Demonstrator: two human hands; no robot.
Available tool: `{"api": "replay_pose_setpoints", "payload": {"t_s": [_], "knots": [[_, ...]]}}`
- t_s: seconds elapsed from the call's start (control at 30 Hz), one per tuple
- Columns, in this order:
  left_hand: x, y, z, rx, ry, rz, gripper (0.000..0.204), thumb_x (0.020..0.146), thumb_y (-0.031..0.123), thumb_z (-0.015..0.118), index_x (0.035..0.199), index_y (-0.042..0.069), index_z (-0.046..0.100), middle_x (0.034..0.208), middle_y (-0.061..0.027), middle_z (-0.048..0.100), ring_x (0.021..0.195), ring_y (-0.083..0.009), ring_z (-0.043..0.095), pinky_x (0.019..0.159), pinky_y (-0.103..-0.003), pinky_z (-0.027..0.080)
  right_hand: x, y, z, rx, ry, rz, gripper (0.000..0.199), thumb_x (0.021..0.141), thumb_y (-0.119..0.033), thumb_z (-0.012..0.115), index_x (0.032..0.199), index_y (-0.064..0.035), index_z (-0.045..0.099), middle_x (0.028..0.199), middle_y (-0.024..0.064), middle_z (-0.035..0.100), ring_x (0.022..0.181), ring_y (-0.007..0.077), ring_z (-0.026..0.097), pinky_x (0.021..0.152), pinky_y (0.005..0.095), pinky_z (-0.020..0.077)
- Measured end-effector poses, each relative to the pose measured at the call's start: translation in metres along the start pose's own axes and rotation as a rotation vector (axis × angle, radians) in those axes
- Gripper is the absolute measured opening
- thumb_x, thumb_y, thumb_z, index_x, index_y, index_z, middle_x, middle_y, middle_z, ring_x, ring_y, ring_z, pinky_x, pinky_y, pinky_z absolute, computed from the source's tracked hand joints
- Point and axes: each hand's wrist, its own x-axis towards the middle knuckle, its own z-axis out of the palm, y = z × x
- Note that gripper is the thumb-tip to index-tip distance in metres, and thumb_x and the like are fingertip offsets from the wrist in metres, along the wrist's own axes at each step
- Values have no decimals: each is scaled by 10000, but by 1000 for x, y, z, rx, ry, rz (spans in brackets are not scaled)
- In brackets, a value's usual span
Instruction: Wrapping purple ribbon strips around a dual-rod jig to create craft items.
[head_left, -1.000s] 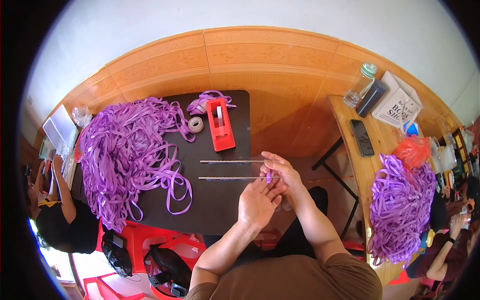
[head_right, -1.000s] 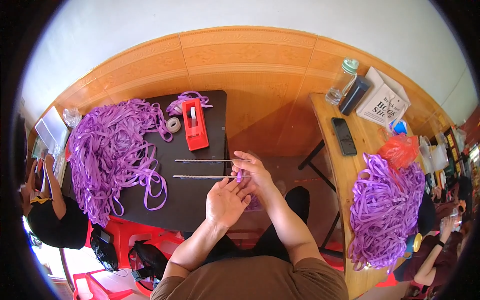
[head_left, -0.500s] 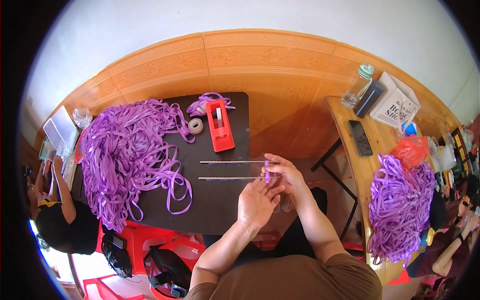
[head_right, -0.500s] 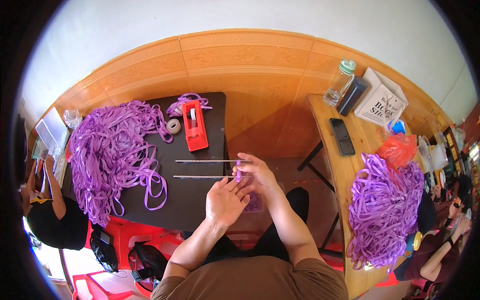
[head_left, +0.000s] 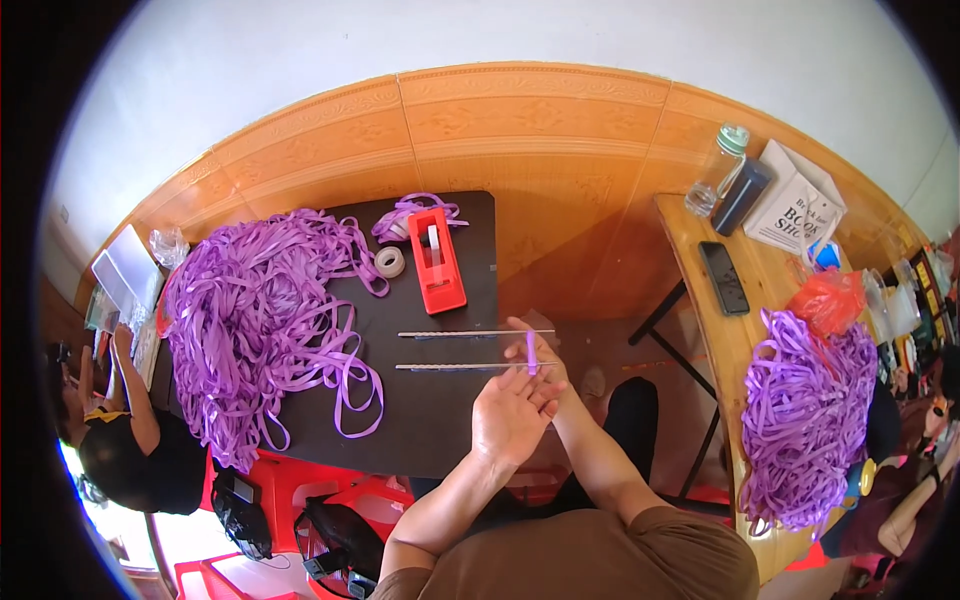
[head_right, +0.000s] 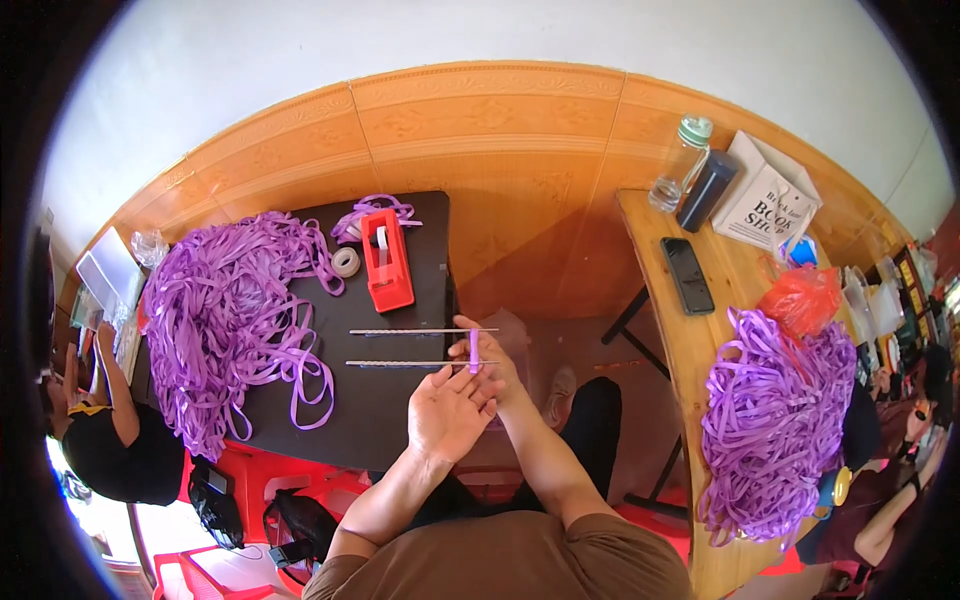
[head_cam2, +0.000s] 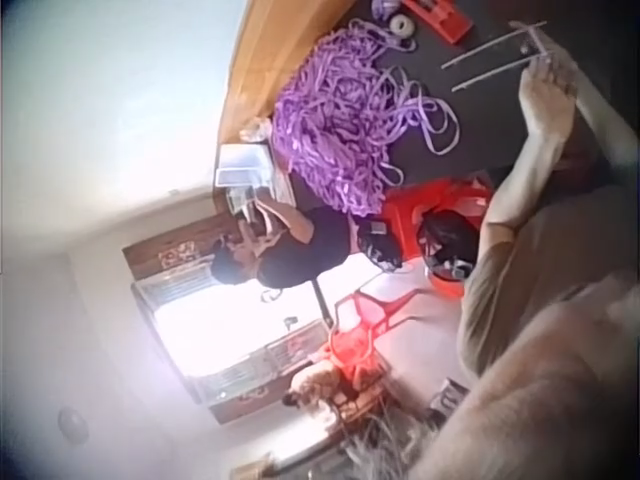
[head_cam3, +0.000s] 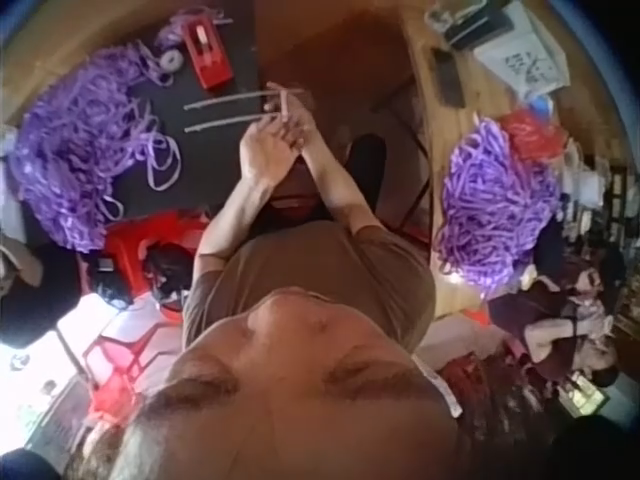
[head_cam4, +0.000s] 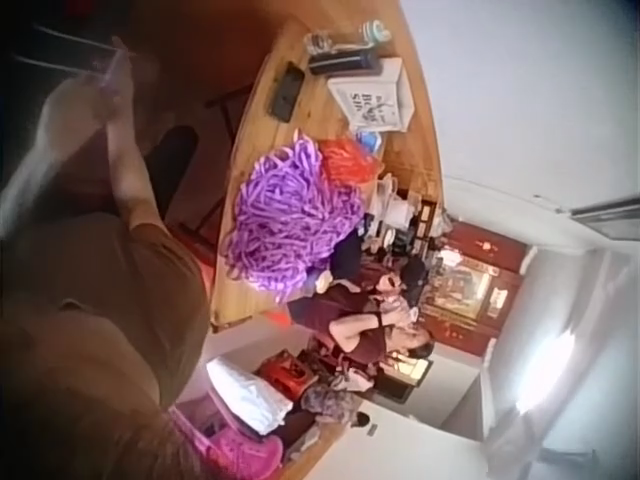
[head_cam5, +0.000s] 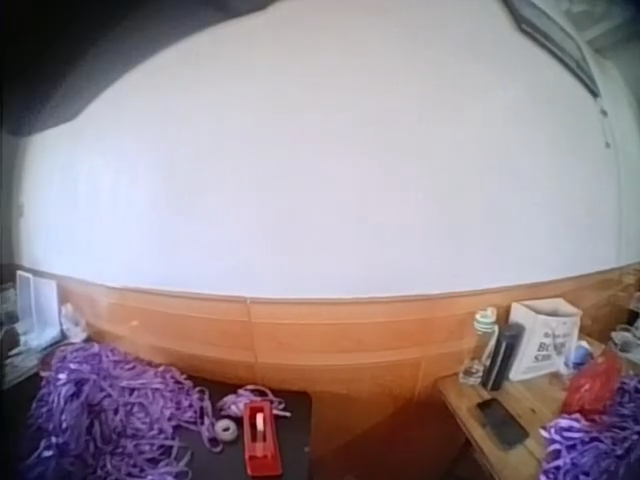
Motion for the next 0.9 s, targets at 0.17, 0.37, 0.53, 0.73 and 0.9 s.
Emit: {"api": "replay_pose_setpoints", "payload": {"t_s": [0.17,0.37,0.53,0.73,0.9], "knots": [[1,1,-9,4,-66,9,478,911,322,428,1257,-6,454,1251,-118,503,1096,-293,515,890,-371,386,-9,-22,38,47,181,-30,478,914,-270,582,1331,-88,433,1148,197,588,960,253,616,806,373,530],[-3,-6,-2,155,-21,79,458,938,286,387,1297,4,424,1306,-115,458,1131,-297,493,915,-372,369,6,-50,76,-734,264,58,276,888,-142,610,1139,-33,571,976,138,651,837,181,636,749,312,529],[-3,-13,9,312,90,202,360,961,231,442,1260,30,444,1251,-92,467,1121,-283,500,914,-415,369,10,-54,69,-783,296,-16,98,823,-20,666,914,12,648,816,106,671,711,158,645,665,271,521],[-3,-19,17,315,105,232,194,947,196,501,1098,73,505,1115,-54,505,1058,-260,531,863,-414,386,2,-61,70,-735,349,-2,104,801,24,660,903,5,658,789,87,662,712,180,658,666,283,532],[-3,-26,15,335,39,50,305,949,180,477,1214,34,517,1200,-53,537,1032,-239,553,848,-358,404,-13,-81,62,-683,339,-25,114,811,25,639,924,12,652,798,134,668,677,186,643,614,285,514]]}}
